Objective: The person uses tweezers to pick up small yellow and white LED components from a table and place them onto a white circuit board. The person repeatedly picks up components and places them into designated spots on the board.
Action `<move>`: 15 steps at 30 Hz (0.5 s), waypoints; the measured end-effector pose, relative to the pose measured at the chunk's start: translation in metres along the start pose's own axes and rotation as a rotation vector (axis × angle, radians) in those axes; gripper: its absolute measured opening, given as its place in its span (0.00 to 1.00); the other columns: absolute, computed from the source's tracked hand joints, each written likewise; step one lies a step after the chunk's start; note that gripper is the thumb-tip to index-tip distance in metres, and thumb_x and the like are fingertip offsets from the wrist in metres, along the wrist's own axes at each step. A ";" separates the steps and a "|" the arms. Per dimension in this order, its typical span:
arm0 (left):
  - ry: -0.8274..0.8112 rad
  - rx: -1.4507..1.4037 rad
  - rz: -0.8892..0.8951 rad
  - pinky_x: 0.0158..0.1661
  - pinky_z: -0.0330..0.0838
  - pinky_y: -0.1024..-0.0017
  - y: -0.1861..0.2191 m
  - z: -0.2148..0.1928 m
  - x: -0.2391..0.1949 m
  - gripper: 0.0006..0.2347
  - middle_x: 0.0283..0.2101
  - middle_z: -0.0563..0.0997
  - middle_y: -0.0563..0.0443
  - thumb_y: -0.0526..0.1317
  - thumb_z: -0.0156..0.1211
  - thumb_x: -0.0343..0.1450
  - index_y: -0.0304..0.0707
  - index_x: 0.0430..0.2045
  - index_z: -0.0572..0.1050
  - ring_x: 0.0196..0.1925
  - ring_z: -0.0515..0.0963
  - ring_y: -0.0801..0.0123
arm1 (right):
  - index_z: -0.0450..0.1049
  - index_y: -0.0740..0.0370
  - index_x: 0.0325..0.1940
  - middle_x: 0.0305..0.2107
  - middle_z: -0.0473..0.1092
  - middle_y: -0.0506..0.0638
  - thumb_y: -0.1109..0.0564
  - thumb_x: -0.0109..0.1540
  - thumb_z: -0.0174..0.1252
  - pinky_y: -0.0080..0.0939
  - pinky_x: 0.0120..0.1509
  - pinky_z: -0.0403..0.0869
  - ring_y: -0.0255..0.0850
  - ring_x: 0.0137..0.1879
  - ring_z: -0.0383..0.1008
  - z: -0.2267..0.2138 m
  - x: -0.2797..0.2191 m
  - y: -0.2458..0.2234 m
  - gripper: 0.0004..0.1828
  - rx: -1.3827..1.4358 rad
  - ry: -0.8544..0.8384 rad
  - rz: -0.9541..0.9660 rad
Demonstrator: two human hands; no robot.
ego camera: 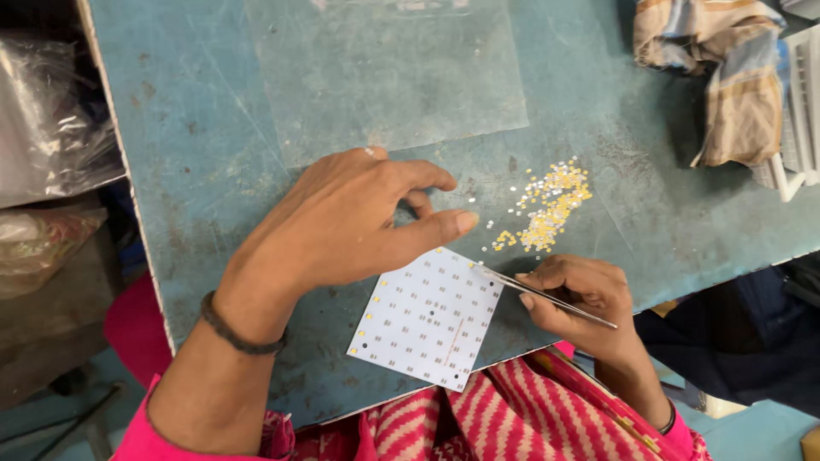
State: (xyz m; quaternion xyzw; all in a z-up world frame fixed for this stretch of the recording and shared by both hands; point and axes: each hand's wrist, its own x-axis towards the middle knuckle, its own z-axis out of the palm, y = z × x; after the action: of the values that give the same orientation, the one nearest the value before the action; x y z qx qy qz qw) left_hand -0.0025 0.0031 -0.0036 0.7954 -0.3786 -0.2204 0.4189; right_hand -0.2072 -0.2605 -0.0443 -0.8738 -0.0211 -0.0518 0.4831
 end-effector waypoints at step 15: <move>-0.039 -0.005 0.066 0.39 0.74 0.61 0.009 0.005 0.002 0.23 0.29 0.88 0.51 0.58 0.60 0.66 0.40 0.44 0.83 0.35 0.82 0.56 | 0.75 0.72 0.36 0.31 0.77 0.52 0.68 0.57 0.66 0.30 0.37 0.69 0.31 0.34 0.73 -0.023 -0.010 0.026 0.06 -0.073 0.192 0.056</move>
State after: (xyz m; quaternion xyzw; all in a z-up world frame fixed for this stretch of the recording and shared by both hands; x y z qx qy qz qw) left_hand -0.0086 -0.0046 0.0010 0.7770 -0.4122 -0.2229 0.4203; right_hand -0.2164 -0.2935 -0.0549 -0.8821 0.0515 -0.1227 0.4519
